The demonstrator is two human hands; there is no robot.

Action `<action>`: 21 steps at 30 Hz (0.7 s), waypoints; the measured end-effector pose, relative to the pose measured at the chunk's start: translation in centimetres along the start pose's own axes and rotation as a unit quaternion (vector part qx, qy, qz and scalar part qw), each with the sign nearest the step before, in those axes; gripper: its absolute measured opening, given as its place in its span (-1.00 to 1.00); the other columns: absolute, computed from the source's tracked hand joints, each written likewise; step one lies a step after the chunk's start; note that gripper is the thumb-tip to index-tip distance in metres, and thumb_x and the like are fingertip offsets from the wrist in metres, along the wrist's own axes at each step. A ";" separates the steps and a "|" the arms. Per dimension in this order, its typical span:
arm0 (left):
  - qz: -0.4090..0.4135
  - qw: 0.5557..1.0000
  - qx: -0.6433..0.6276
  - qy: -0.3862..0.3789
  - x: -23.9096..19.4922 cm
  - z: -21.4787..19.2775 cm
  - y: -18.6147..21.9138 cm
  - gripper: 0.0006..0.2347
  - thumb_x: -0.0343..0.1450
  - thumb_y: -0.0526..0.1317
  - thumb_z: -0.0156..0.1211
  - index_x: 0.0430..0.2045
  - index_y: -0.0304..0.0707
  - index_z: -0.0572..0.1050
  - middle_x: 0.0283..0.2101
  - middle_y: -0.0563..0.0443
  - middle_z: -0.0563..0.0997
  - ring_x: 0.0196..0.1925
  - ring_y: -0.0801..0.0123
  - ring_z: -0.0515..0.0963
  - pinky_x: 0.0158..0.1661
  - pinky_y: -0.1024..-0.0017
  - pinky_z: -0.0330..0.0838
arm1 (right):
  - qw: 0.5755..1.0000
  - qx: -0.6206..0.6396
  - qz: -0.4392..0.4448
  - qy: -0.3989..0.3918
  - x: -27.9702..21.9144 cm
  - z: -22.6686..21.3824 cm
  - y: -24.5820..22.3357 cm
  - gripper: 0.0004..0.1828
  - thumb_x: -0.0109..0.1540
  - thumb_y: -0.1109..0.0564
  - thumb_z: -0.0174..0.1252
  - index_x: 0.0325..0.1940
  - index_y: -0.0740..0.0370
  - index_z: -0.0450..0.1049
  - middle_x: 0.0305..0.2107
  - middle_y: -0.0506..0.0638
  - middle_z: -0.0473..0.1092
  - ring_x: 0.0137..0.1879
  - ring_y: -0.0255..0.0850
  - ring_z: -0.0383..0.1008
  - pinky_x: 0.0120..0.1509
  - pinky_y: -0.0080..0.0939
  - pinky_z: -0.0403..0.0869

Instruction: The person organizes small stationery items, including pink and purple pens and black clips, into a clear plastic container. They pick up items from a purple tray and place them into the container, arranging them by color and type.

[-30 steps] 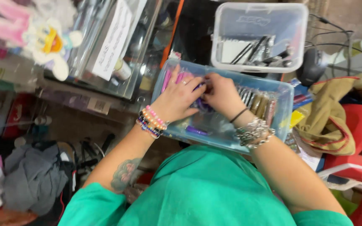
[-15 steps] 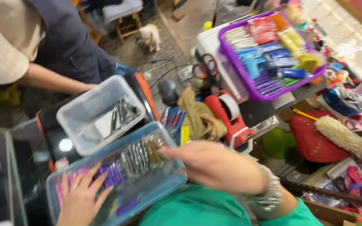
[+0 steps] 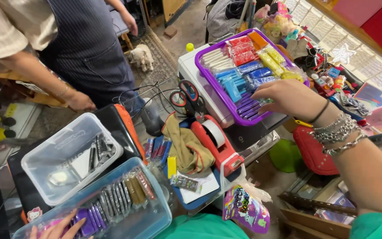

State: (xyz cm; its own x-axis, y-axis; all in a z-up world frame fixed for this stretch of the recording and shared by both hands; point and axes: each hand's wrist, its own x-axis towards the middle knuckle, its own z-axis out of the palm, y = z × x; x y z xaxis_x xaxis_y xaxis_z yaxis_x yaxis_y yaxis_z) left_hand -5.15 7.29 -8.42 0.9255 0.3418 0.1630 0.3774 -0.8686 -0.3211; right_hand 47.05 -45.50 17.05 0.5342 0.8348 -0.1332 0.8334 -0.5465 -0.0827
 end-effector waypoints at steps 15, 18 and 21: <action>0.416 0.554 0.648 -0.317 1.8 6.7 -7.3 -0.14 0.52 0.37 -0.02 0.48 -0.22 -0.27 0.55 -0.06 -0.25 0.57 0.18 -0.10 0.45 0.17 -0.11 | 0.980 -0.074 -0.142 -0.116 4.3 1.0 4.9 -0.41 0.06 -0.28 0.41 0.09 -0.07 0.52 -0.28 -0.16 0.58 -0.25 -0.07 0.65 -0.20 0.05 0.58; 0.152 0.707 0.282 -0.631 9.2 -9.3 1.4 -0.35 0.53 0.34 -0.50 0.48 0.45 -0.53 0.55 0.69 -0.57 0.59 0.66 -0.29 0.54 0.03 -0.32 | 0.978 -0.074 -0.150 -0.126 4.3 1.2 5.7 -0.28 0.05 -0.29 0.43 0.17 0.05 0.45 -0.26 -0.18 0.59 -0.39 -0.17 0.67 -0.37 -0.04 0.61; 0.078 0.772 0.230 -0.587 4.9 -2.2 -2.0 -0.47 0.49 0.35 -0.43 0.37 0.96 -0.37 0.52 0.93 -0.45 0.62 0.83 -0.26 0.56 0.02 -0.22 | 0.976 -0.026 -0.156 -0.153 4.3 1.4 5.7 -0.22 0.05 -0.29 0.45 0.24 0.04 0.42 -0.22 -0.18 0.61 -0.27 -0.14 0.68 -0.20 -0.03 0.61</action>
State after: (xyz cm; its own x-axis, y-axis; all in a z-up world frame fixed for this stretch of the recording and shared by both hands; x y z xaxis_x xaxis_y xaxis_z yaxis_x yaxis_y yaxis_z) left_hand -1.39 9.90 -4.95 0.2504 0.5697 -0.7828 -0.0202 -0.8053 -0.5926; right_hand 53.89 -45.06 14.65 0.1931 0.8968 -0.3981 0.9587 -0.2587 -0.1177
